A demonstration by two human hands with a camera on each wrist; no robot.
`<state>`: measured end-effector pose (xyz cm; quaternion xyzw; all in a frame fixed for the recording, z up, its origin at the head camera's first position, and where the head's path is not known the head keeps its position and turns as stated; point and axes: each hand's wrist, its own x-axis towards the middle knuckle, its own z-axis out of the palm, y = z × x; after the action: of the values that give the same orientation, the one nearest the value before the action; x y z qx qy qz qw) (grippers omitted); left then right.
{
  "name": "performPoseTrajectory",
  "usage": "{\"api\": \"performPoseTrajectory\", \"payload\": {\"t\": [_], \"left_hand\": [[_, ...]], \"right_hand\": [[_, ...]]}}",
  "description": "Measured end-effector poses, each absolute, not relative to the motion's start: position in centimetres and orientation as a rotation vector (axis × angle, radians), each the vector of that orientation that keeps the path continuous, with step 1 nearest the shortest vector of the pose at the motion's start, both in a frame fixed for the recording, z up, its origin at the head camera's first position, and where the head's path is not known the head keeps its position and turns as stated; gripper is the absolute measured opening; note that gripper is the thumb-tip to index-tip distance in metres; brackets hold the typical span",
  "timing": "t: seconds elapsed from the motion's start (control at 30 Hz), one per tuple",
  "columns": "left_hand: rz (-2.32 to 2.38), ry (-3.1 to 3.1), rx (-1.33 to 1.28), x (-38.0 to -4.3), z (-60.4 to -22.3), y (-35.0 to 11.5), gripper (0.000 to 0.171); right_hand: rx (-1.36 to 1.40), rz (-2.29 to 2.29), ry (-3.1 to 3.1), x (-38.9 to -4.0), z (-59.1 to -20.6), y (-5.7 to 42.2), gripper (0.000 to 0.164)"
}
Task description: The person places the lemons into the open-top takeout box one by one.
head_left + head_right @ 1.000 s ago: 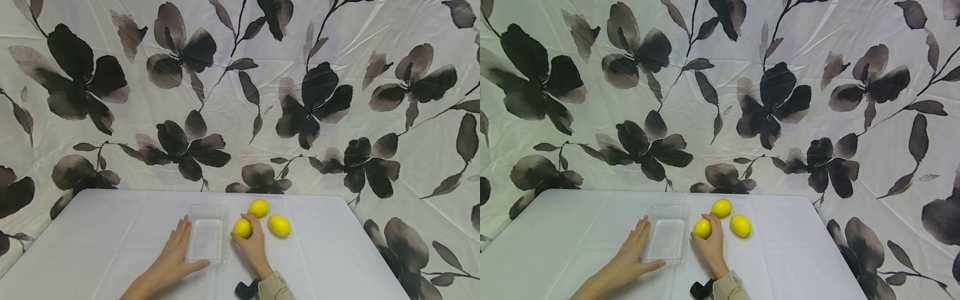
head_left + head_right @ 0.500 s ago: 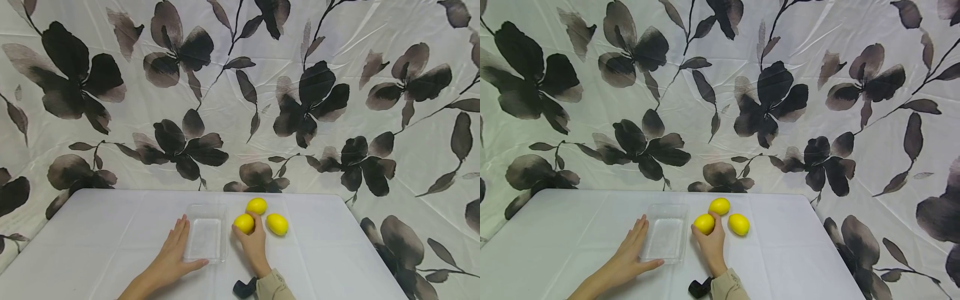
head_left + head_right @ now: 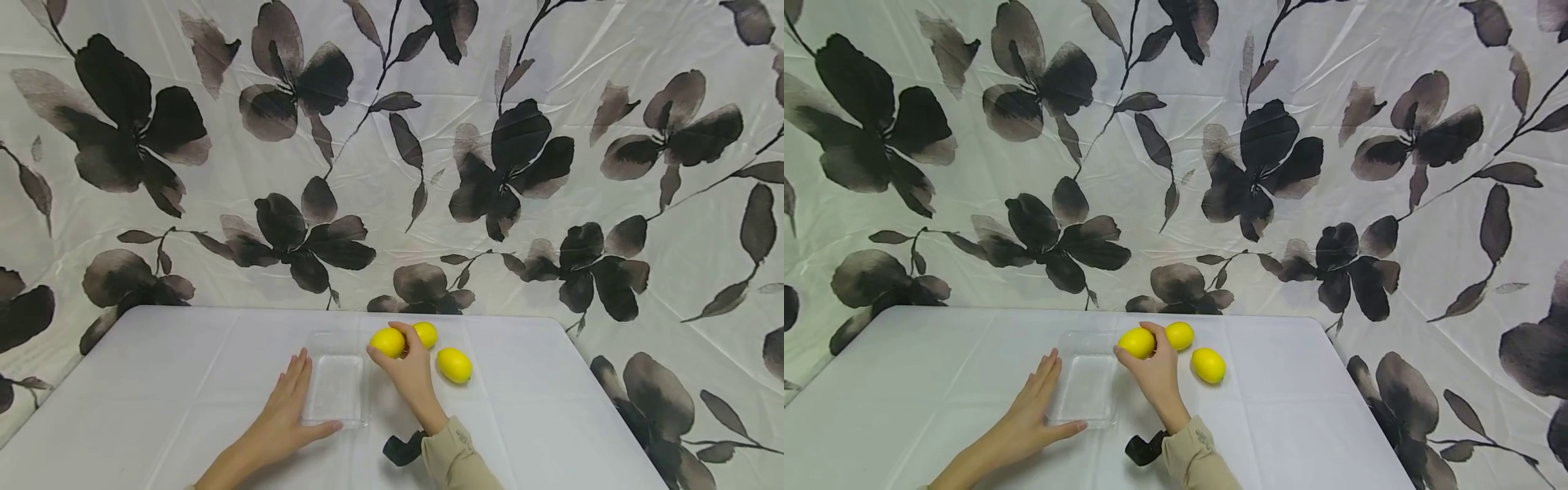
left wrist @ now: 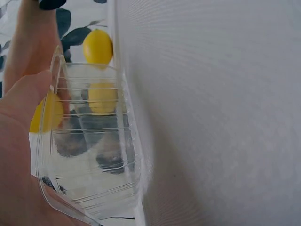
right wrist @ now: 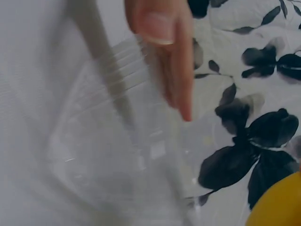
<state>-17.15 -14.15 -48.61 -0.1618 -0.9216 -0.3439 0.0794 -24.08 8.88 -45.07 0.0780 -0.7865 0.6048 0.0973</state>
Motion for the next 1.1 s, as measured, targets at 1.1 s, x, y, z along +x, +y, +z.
{"api": "performPoseTrajectory", "payload": {"t": [1.1], "left_hand": [[-1.03, -2.826, -0.474, -17.4, -48.4, -14.1, 0.121]], "right_hand": [[0.453, 1.198, -3.015, -27.7, -43.6, 1.8, 0.051]]}}
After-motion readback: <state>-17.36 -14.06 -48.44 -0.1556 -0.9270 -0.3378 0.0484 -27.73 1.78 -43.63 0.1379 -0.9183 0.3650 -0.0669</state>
